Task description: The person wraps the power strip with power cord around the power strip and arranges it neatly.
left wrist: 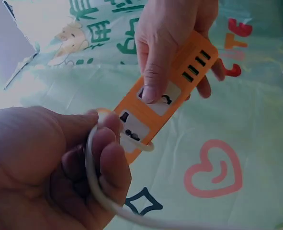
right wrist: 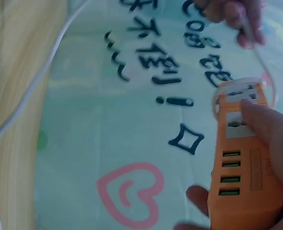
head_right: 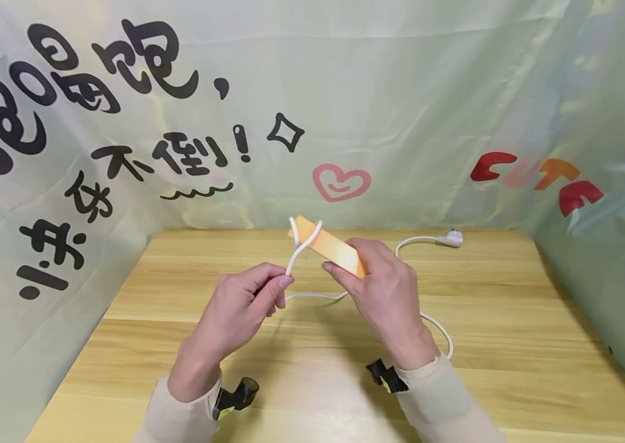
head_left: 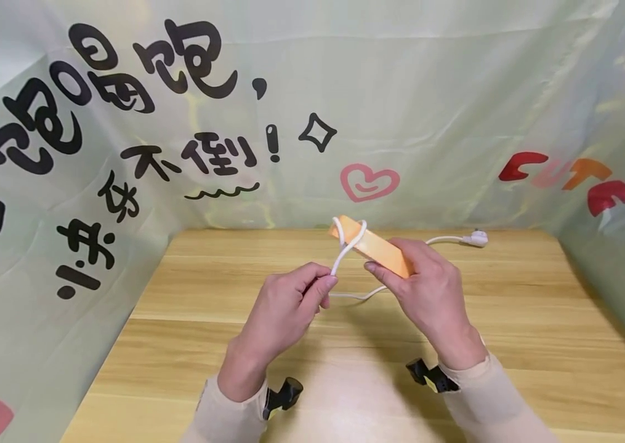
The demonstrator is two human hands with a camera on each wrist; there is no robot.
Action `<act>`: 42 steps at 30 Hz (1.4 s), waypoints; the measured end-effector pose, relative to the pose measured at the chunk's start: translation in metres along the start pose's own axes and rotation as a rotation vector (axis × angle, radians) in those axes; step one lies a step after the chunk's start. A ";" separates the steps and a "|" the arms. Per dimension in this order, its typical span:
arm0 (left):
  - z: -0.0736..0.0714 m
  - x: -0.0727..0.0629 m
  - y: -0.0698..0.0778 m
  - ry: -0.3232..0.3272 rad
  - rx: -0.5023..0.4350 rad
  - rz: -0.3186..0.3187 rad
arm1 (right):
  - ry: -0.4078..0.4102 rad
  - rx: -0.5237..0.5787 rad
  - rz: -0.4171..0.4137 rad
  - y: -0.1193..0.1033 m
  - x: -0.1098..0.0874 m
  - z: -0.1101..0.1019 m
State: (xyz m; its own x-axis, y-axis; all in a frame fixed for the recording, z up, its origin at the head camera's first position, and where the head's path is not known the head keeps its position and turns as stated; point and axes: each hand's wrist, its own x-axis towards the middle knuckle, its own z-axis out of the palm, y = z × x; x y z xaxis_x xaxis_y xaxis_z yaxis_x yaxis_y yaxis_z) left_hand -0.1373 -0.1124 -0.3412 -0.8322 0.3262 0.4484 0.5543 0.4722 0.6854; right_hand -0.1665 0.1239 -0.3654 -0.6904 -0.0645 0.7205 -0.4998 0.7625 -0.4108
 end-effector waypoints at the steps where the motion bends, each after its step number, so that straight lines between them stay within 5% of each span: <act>1: 0.000 0.000 -0.001 -0.024 0.005 0.007 | -0.001 -0.001 0.020 0.001 0.000 0.000; 8: -0.009 0.002 -0.005 -0.250 0.000 -0.060 | -0.094 0.097 0.265 -0.001 0.003 -0.007; 13: -0.011 0.005 -0.011 -0.310 0.022 -0.128 | -0.153 0.142 0.355 -0.002 0.006 -0.012; 21: -0.006 0.009 -0.014 -0.254 -0.081 -0.282 | -0.192 0.220 0.398 -0.003 0.007 -0.019; 28: 0.002 0.011 -0.021 -0.092 -0.021 -0.150 | -0.113 0.402 0.497 -0.003 0.010 -0.028; 31: 0.002 0.010 -0.025 -0.082 -0.035 -0.087 | -0.073 0.483 0.561 -0.001 0.011 -0.031; 34: -0.002 0.008 -0.026 -0.229 -0.124 -0.054 | -0.071 0.508 0.584 0.003 0.014 -0.033; 38: -0.009 0.005 -0.024 -0.470 -0.241 -0.101 | -0.111 0.500 0.593 0.006 0.015 -0.036; 42: -0.007 0.007 -0.025 -0.513 -0.265 -0.190 | -0.182 0.494 0.610 0.006 0.015 -0.038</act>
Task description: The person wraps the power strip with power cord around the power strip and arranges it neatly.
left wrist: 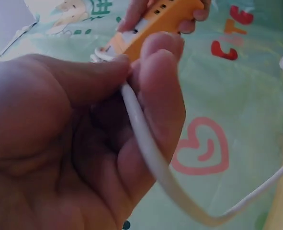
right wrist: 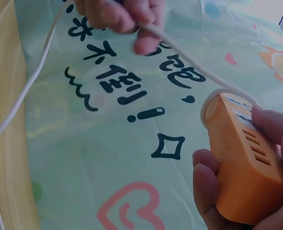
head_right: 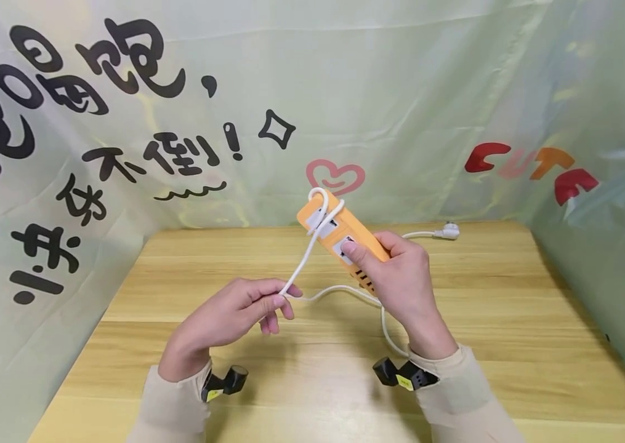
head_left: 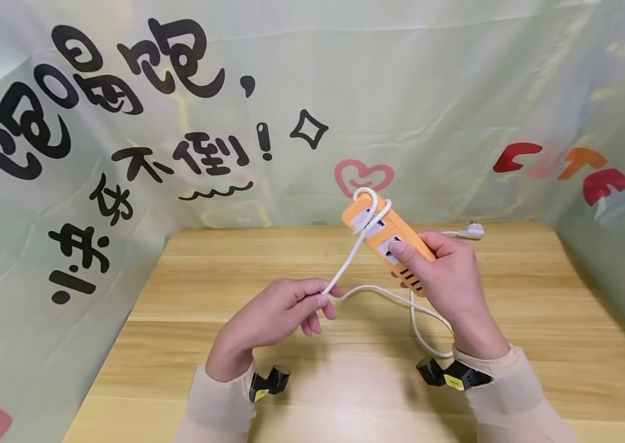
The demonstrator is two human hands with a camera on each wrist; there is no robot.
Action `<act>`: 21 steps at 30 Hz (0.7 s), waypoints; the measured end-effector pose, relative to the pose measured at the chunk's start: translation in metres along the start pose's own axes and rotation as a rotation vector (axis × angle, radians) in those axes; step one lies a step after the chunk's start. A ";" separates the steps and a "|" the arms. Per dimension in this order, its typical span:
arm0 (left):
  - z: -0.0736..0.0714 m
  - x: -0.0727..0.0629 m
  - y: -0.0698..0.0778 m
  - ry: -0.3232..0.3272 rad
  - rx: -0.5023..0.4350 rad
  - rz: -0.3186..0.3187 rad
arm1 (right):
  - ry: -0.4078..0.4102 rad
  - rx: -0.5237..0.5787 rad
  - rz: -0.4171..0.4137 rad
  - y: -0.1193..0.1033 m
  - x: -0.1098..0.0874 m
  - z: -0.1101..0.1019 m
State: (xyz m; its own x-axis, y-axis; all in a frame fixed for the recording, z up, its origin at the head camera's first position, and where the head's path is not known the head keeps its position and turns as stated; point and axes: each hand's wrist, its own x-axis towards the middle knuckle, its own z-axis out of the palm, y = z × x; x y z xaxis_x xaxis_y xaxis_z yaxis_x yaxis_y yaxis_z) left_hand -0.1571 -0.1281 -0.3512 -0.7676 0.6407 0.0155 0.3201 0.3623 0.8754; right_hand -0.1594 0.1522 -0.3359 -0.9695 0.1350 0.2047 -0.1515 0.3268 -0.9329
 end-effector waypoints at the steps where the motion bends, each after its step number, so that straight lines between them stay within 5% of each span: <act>1: 0.000 0.000 -0.001 0.022 -0.004 -0.022 | -0.014 0.000 0.004 -0.001 0.000 0.001; 7: 0.004 0.008 -0.005 0.229 0.070 -0.123 | -0.080 0.079 0.004 0.000 -0.002 0.003; 11: 0.005 0.012 -0.005 0.307 0.121 -0.113 | -0.087 0.168 -0.009 0.002 -0.001 0.000; 17: -0.001 0.009 -0.008 0.281 0.093 0.003 | -0.081 0.244 -0.008 0.003 0.002 -0.004; 21: -0.008 0.000 -0.010 0.150 0.059 0.050 | -0.083 0.228 0.000 0.002 0.004 -0.003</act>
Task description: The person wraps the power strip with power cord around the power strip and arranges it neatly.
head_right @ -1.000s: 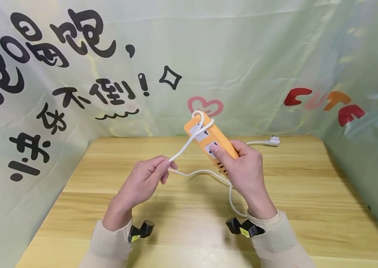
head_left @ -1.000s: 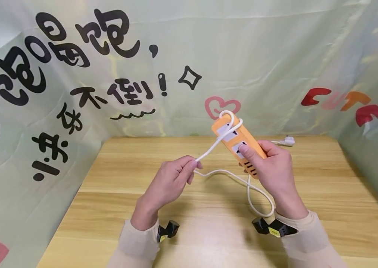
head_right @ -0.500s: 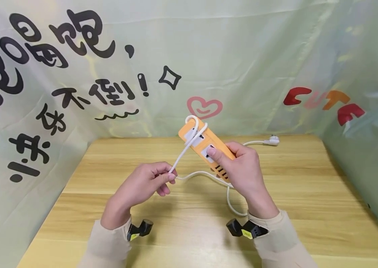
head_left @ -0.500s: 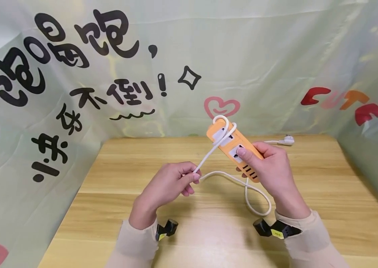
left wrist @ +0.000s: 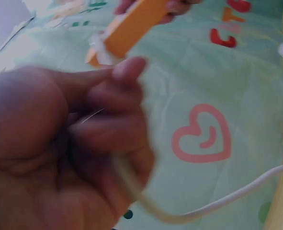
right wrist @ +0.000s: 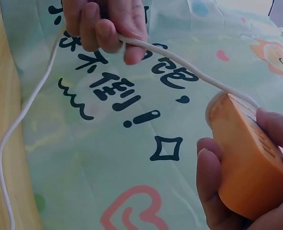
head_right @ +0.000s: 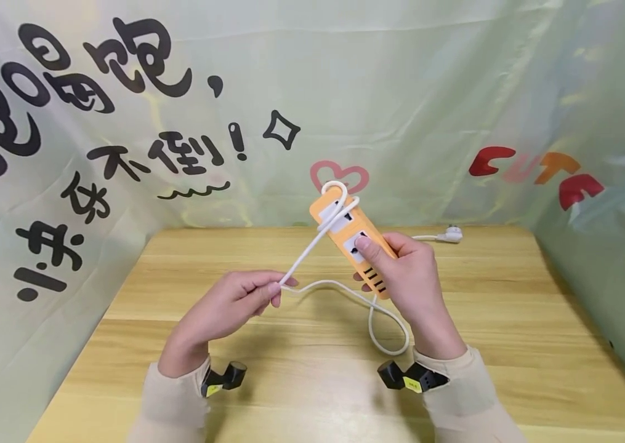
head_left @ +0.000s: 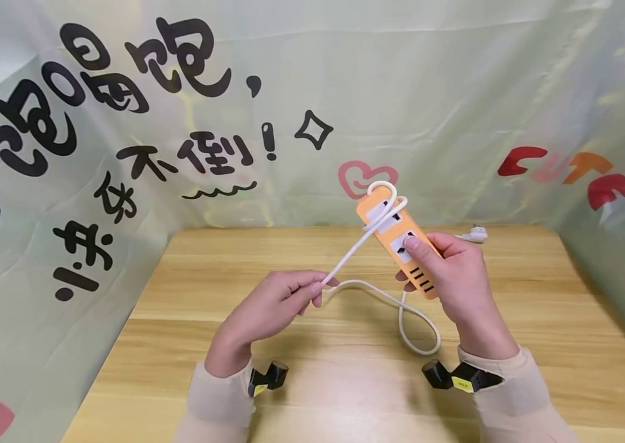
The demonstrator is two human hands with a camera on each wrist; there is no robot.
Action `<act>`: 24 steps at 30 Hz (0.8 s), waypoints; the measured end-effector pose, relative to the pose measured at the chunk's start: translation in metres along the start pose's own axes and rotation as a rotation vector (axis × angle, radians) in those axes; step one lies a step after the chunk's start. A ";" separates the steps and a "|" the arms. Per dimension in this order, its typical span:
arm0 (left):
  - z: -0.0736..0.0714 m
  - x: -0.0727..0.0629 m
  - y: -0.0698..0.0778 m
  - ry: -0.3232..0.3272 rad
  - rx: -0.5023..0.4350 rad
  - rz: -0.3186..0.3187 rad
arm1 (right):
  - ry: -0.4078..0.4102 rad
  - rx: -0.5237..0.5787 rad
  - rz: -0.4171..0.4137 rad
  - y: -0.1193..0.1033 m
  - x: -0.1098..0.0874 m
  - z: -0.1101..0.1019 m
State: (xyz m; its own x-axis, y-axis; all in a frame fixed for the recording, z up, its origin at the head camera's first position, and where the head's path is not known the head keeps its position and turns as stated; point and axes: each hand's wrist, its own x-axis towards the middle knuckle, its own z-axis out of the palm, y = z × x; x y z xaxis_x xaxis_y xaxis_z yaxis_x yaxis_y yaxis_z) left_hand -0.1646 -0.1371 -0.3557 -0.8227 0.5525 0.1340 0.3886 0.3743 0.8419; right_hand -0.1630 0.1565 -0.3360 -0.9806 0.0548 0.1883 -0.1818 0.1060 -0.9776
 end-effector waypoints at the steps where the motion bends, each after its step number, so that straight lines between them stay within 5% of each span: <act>1: -0.002 -0.002 0.000 -0.041 -0.015 0.001 | -0.003 0.000 0.003 0.000 0.000 0.000; 4: -0.005 -0.007 -0.002 -0.140 -0.057 -0.015 | -0.019 -0.012 0.012 -0.001 0.001 0.002; 8: -0.004 -0.007 -0.005 -0.176 -0.002 -0.046 | -0.052 0.011 0.020 -0.002 0.001 0.004; 17: 0.002 0.006 -0.016 -0.094 0.238 -0.142 | -0.047 0.008 0.026 -0.001 -0.002 0.002; 24: -0.002 0.004 -0.017 -0.103 0.182 -0.159 | -0.019 0.038 0.026 -0.002 -0.002 -0.001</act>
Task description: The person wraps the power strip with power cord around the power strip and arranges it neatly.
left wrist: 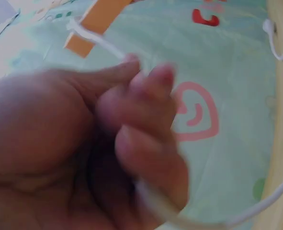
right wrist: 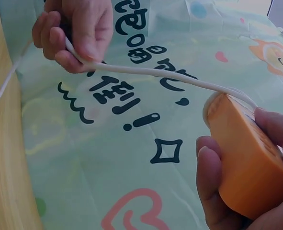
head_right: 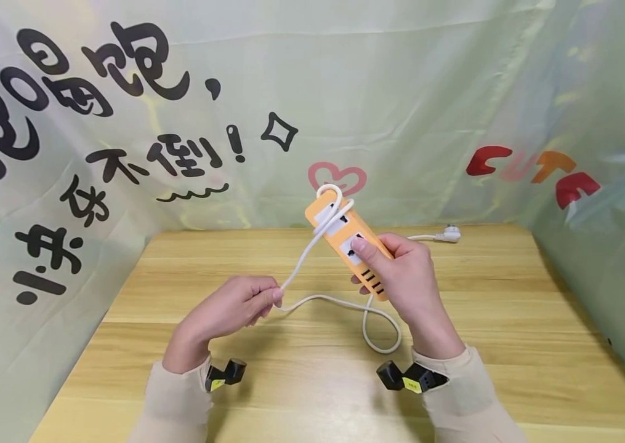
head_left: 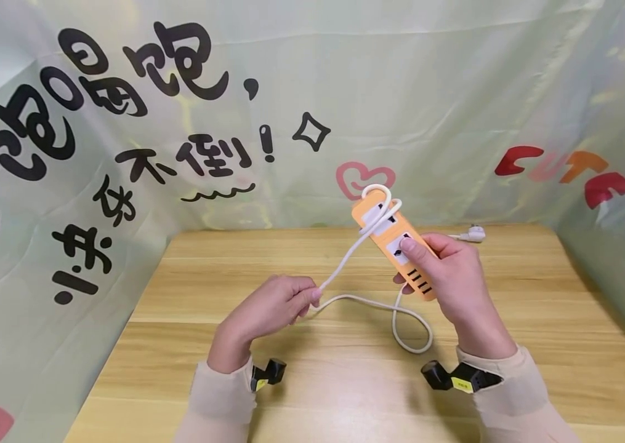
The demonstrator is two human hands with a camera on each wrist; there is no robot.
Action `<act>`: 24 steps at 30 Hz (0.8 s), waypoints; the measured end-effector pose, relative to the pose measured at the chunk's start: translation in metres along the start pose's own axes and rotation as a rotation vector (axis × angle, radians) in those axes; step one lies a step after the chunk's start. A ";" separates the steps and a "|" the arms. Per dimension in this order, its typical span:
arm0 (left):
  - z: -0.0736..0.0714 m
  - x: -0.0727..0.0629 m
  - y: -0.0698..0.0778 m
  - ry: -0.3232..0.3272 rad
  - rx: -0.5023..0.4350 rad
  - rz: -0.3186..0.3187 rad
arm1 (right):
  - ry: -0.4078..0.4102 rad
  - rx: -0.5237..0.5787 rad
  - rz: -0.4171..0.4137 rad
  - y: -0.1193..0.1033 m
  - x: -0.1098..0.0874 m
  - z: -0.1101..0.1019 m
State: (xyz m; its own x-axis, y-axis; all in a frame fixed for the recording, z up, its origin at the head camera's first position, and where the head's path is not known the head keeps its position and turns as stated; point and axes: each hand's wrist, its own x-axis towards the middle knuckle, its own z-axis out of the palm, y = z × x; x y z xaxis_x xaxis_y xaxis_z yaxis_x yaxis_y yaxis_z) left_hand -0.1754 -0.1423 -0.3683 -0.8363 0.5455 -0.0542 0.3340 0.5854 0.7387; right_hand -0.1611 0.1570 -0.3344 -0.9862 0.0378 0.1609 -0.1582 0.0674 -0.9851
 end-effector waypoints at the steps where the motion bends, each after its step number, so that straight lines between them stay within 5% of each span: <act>1: -0.001 -0.001 -0.001 -0.018 -0.010 0.018 | 0.002 0.014 -0.004 0.000 0.000 0.000; 5: -0.003 -0.007 -0.003 -0.081 -0.059 0.047 | -0.007 0.050 -0.017 -0.002 -0.001 0.001; 16: 0.003 -0.004 -0.008 -0.154 -0.151 -0.127 | -0.114 -0.087 0.012 0.002 -0.002 0.008; 24: 0.006 0.001 -0.013 -0.191 -0.090 -0.128 | -0.281 -0.132 0.021 0.003 -0.003 0.006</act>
State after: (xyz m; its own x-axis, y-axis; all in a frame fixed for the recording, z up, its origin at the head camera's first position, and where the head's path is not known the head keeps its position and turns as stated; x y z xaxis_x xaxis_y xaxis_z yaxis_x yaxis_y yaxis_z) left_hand -0.1783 -0.1455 -0.3815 -0.7693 0.5787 -0.2709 0.1835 0.6062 0.7738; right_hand -0.1593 0.1508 -0.3381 -0.9668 -0.2357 0.0990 -0.1477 0.1988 -0.9688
